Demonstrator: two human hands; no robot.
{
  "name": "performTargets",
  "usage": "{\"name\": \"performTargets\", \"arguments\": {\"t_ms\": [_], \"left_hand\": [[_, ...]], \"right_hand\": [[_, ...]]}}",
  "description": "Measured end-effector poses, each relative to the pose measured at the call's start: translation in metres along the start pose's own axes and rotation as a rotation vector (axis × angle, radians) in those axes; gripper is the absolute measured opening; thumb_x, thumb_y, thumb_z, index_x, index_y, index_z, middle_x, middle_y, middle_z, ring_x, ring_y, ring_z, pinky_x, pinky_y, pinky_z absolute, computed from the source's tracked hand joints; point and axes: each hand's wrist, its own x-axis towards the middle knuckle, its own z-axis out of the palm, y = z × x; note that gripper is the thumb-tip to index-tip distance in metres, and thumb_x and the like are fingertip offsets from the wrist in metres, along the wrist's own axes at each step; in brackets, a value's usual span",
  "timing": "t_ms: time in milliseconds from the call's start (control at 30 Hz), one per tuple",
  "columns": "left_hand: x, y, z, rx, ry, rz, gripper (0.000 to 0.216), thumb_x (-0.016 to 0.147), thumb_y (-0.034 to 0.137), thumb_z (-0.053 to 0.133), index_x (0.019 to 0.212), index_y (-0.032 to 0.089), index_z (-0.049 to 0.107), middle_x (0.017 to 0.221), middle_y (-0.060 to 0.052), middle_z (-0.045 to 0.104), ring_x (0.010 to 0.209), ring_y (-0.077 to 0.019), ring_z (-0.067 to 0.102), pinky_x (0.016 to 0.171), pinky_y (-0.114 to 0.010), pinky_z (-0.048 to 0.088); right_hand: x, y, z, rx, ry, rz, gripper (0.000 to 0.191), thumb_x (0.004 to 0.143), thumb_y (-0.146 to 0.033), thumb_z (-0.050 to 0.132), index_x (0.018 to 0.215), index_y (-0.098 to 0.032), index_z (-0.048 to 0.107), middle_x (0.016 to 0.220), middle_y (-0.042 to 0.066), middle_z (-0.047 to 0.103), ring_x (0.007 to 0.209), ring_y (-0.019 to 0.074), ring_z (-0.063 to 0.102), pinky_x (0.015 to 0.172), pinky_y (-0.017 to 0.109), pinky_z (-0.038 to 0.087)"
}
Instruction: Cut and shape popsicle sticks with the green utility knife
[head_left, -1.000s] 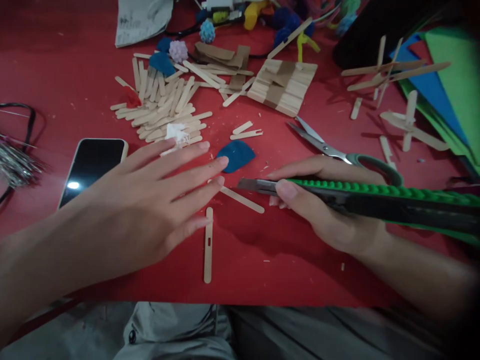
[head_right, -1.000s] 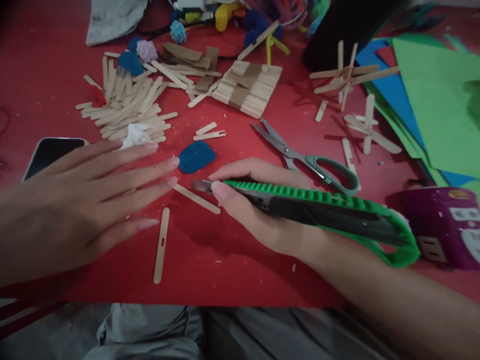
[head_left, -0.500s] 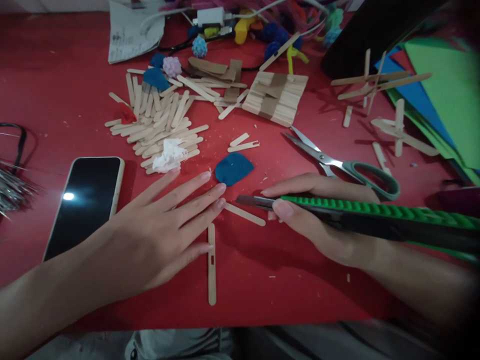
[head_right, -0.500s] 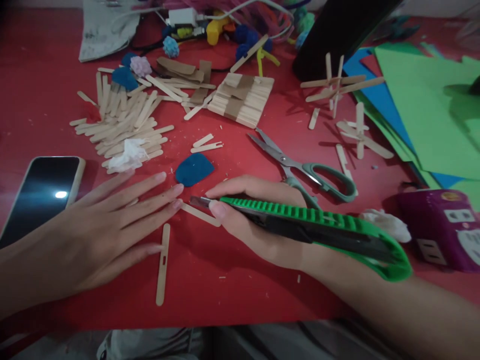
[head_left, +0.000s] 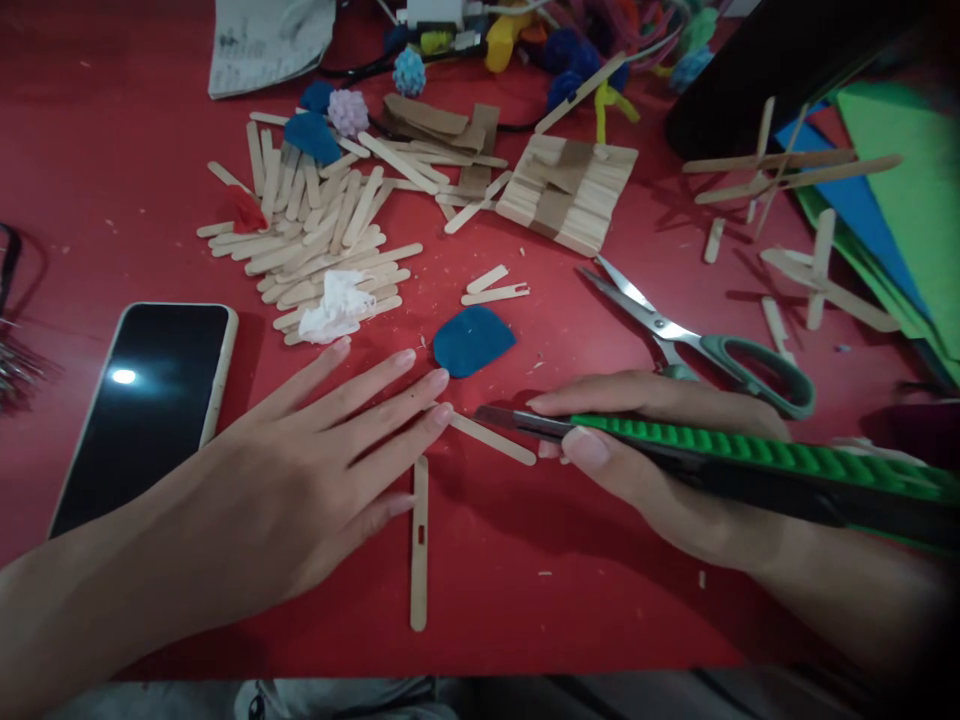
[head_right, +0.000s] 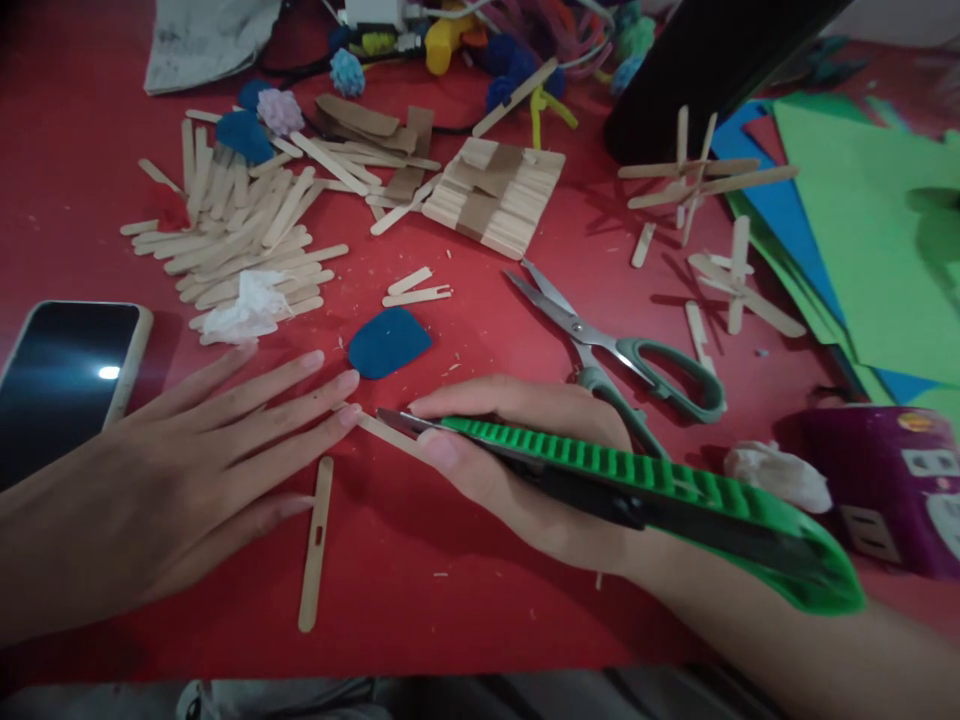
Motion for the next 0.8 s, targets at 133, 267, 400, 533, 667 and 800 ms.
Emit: {"name": "performTargets", "arguments": {"t_ms": [133,267,400,533,667,800], "left_hand": [[-0.001,-0.002,0.0,-0.059,-0.014,-0.033,0.048,0.104,0.03,0.043,0.151,0.021,0.049,0.159,-0.003,0.045,0.15,-0.0261,0.041,0.128,-0.051,0.03],[-0.001,-0.003,0.0,-0.116,-0.016,-0.021,0.048,0.104,0.03,0.044,0.152,0.025,0.049,0.159,-0.004,0.046,0.148,-0.0275,0.044,0.128,-0.053,0.031],[-0.001,-0.003,0.001,-0.135,0.003,-0.017,0.046,0.104,0.03,0.045,0.148,0.022,0.053,0.158,-0.006,0.047,0.147,-0.0291,0.045,0.127,-0.054,0.031],[-0.001,-0.002,0.003,-0.152,0.007,-0.038,0.045,0.104,0.03,0.045,0.147,0.025,0.054,0.159,-0.004,0.047,0.148,-0.0283,0.043,0.128,-0.054,0.03],[-0.001,-0.001,0.004,-0.186,0.01,-0.065,0.047,0.102,0.029,0.049,0.149,0.028,0.052,0.156,-0.004,0.051,0.148,-0.0293,0.044,0.127,-0.055,0.03],[0.0,0.002,0.002,-0.212,0.007,-0.094,0.049,0.1,0.035,0.054,0.148,0.03,0.053,0.156,-0.005,0.051,0.147,-0.0315,0.045,0.126,-0.057,0.03]], "right_hand": [[0.008,-0.008,0.004,0.039,-0.008,0.042,0.009,0.092,-0.036,0.07,0.094,-0.031,0.077,0.077,-0.002,0.077,0.064,0.0144,0.072,0.065,0.026,0.062],[0.023,-0.016,0.011,0.153,-0.013,0.185,0.03,0.095,-0.041,0.065,0.072,-0.024,0.072,0.058,-0.002,0.067,0.052,0.0119,0.065,0.054,0.023,0.057],[0.025,-0.011,0.015,0.182,0.044,0.193,0.027,0.094,-0.044,0.066,0.079,-0.024,0.076,0.062,-0.002,0.07,0.053,0.0107,0.065,0.051,0.02,0.054],[0.018,-0.004,0.012,0.163,0.031,0.111,0.02,0.093,-0.043,0.068,0.089,-0.027,0.078,0.067,-0.001,0.073,0.054,0.0124,0.066,0.052,0.024,0.057],[0.015,-0.005,0.009,0.072,0.0,0.062,0.016,0.092,-0.043,0.07,0.091,-0.029,0.078,0.077,-0.001,0.076,0.06,0.0148,0.07,0.062,0.029,0.062],[0.013,-0.007,0.01,0.036,0.003,0.019,0.016,0.092,-0.044,0.069,0.092,-0.031,0.079,0.085,0.0,0.078,0.071,0.0182,0.074,0.069,0.031,0.063]]}}
